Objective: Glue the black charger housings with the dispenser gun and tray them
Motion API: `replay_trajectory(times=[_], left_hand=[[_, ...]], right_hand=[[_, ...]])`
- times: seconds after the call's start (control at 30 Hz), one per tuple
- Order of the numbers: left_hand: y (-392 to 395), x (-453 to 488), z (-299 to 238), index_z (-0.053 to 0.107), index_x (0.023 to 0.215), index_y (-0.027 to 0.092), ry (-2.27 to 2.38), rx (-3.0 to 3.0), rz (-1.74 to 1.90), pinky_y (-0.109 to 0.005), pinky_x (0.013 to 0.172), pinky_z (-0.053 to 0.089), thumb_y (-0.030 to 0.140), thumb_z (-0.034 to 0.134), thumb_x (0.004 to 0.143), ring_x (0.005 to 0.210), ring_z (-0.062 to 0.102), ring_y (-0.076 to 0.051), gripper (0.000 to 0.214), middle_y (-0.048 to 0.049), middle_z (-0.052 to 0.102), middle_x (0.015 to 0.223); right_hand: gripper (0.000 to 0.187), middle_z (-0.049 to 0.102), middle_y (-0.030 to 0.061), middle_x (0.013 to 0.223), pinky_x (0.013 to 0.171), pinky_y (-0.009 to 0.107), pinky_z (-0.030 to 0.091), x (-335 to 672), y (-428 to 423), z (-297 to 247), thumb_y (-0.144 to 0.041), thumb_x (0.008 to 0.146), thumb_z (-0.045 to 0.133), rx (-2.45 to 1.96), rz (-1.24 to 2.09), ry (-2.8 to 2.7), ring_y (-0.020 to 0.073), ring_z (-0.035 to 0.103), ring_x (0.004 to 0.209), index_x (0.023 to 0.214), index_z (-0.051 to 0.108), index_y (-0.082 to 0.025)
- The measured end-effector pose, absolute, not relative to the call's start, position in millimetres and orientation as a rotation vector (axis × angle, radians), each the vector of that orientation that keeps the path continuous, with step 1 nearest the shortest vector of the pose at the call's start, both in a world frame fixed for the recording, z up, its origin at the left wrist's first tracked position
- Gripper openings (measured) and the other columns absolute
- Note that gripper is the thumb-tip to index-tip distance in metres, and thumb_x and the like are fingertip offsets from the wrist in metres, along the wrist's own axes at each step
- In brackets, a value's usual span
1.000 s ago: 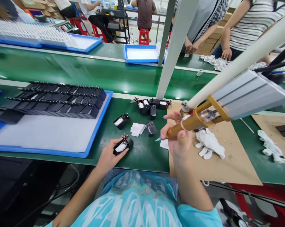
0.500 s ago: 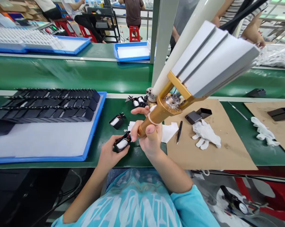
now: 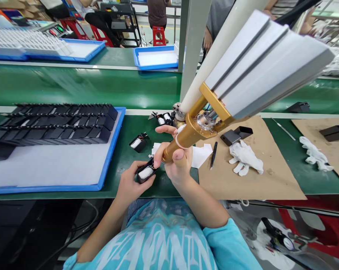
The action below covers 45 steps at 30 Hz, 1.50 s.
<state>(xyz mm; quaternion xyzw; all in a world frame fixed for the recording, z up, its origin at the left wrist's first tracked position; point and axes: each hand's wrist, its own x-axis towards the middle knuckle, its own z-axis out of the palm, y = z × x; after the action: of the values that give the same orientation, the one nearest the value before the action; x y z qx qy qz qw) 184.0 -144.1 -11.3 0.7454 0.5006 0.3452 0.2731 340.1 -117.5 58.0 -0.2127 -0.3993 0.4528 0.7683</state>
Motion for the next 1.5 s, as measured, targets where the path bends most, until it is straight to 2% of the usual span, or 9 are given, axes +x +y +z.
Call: replay_trajectory(times=[0.1, 0.23, 0.5, 0.73, 0.83, 0.97, 1.17, 1.37, 1.5], left_hand=[[-144, 184, -12, 0.059, 0.097, 0.021, 1.351, 1.979, 0.917, -0.023, 0.060, 0.047, 0.029, 0.069, 0.076, 0.066, 0.064, -0.014, 0.025, 0.0017, 0.069, 0.079], [-142, 186, -17, 0.058, 0.099, 0.021, 1.374, 1.954, 0.901, -0.024, 0.062, 0.048, 0.031, 0.069, 0.076, 0.069, 0.066, -0.016, 0.027, 0.0004, 0.070, 0.083], [-141, 199, -22, 0.060, 0.103, 0.022, 1.338, 1.988, 0.979, -0.025, 0.064, 0.051, 0.030, 0.070, 0.076, 0.070, 0.068, -0.016, 0.031, 0.0000, 0.072, 0.087], [-141, 203, -22, 0.058, 0.103, 0.022, 1.243, 2.010, 1.168, -0.028, 0.067, 0.055, 0.030, 0.072, 0.074, 0.078, 0.071, -0.019, 0.033, -0.0033, 0.073, 0.095], [-141, 202, -21, 0.057, 0.104, 0.022, 1.236, 2.025, 1.170, -0.028, 0.068, 0.055, 0.029, 0.072, 0.074, 0.079, 0.071, -0.019, 0.034, -0.0036, 0.073, 0.097], [-139, 199, -19, 0.059, 0.104, 0.022, 1.246, 2.057, 1.104, -0.029, 0.072, 0.055, 0.029, 0.071, 0.077, 0.083, 0.069, -0.019, 0.031, -0.0033, 0.071, 0.096], [-133, 176, -27, 0.061, 0.101, 0.022, 1.348, 2.013, 0.768, -0.031, 0.074, 0.054, 0.027, 0.070, 0.079, 0.085, 0.068, -0.020, 0.025, -0.0026, 0.069, 0.092], [-119, 160, -24, 0.059, 0.118, 0.023, 1.260, 1.852, 0.614, -0.040, 0.094, 0.053, 0.038, 0.073, 0.077, 0.107, 0.067, -0.025, 0.046, -0.0077, 0.069, 0.120], [-105, 166, -22, 0.058, 0.122, 0.023, 1.097, 1.703, 0.613, -0.040, 0.103, 0.050, 0.038, 0.064, 0.085, 0.120, 0.062, -0.024, 0.040, -0.0105, 0.066, 0.128]], right_hand=[[0.044, 0.061, 0.0013, 0.107, 0.027, 0.022, 0.033, 339, -118, 59, -0.061, 0.079, 0.062, -0.458, 0.999, -0.851, 0.0048, 0.051, 0.035, 0.107, 0.048, -0.030], [0.048, 0.061, 0.0011, 0.105, 0.027, 0.023, 0.035, 335, -118, 61, -0.066, 0.077, 0.060, -0.502, 0.992, -0.847, 0.0046, 0.048, 0.034, 0.108, 0.046, -0.031], [0.049, 0.060, 0.0033, 0.111, 0.026, 0.025, 0.036, 324, -120, 59, -0.068, 0.077, 0.057, -0.491, 1.023, -0.864, 0.0064, 0.051, 0.036, 0.110, 0.046, -0.033], [0.041, 0.057, 0.0025, 0.112, 0.028, 0.027, 0.041, 322, -123, 61, -0.065, 0.081, 0.055, -0.418, 1.057, -0.918, 0.0065, 0.054, 0.037, 0.096, 0.044, -0.029], [0.043, 0.057, 0.0027, 0.111, 0.028, 0.027, 0.042, 322, -123, 63, -0.066, 0.080, 0.056, -0.442, 1.056, -0.911, 0.0061, 0.052, 0.036, 0.096, 0.041, -0.030], [0.047, 0.058, 0.0027, 0.115, 0.027, 0.026, 0.038, 320, -121, 63, -0.072, 0.078, 0.051, -0.433, 1.034, -0.867, 0.0064, 0.050, 0.036, 0.105, 0.043, -0.034], [0.048, 0.058, 0.0029, 0.116, 0.029, 0.025, 0.034, 328, -120, 60, -0.072, 0.084, 0.036, -0.395, 0.981, -0.839, 0.0073, 0.052, 0.038, 0.108, 0.052, -0.035], [0.046, 0.058, 0.0016, 0.116, 0.029, 0.025, 0.035, 344, -124, 58, -0.072, 0.084, 0.037, -0.495, 0.944, -0.822, 0.0067, 0.050, 0.038, 0.105, 0.053, -0.035], [0.043, 0.059, 0.0016, 0.113, 0.030, 0.025, 0.034, 351, -124, 55, -0.069, 0.083, 0.041, -0.493, 0.949, -0.812, 0.0073, 0.051, 0.038, 0.105, 0.052, -0.034]])
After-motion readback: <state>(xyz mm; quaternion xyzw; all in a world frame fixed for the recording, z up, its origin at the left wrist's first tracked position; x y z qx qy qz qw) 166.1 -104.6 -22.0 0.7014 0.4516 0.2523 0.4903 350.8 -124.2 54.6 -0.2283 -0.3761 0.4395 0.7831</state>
